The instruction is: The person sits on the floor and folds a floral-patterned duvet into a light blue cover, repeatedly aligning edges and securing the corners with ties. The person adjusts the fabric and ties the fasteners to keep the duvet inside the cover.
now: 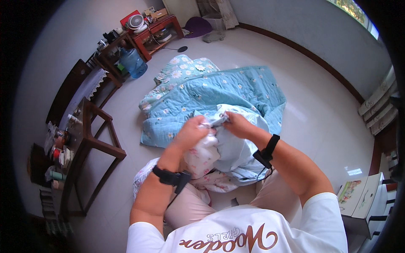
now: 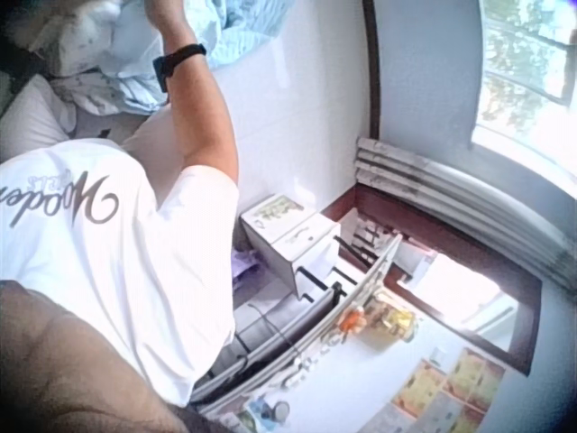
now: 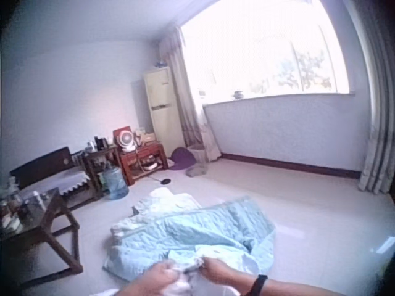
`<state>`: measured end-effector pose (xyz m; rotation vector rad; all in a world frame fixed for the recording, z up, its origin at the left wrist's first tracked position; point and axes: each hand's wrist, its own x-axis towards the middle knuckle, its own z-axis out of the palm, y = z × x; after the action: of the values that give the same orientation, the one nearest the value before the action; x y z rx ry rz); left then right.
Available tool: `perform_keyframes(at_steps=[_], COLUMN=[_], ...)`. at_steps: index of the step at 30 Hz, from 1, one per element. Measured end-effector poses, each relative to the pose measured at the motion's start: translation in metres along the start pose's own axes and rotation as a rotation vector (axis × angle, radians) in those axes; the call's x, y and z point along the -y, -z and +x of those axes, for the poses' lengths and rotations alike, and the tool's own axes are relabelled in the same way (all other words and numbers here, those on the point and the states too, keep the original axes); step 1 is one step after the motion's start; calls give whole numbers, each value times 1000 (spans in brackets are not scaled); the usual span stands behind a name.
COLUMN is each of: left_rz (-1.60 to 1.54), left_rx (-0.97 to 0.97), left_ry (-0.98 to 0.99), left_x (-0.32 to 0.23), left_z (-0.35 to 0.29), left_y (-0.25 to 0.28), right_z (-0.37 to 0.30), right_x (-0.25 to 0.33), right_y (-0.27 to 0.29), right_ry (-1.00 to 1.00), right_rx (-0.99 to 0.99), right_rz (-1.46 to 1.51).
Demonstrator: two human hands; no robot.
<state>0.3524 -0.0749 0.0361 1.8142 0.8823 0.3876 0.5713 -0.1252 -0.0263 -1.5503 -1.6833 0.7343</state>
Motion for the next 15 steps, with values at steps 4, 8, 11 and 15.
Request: perform_keyframes(at_steps=[4,8,11,15], left_rz=[97,180,271,66], left_rx=[-75,-220,-350,-461], left_ry=[-121,-184,-74,19], left_x=[-37,-75,-91,-46], left_z=[-37,-93,-138,-190], left_y=[76,136,180,204], right_z=[39,91,127,163], right_x=[14,47,70,55], right_y=[30,59,82,81], right_ry=[-74,22,-3,-57], right_rx=[-121,-217,-192,-100], right_rz=[103,-48,57,28])
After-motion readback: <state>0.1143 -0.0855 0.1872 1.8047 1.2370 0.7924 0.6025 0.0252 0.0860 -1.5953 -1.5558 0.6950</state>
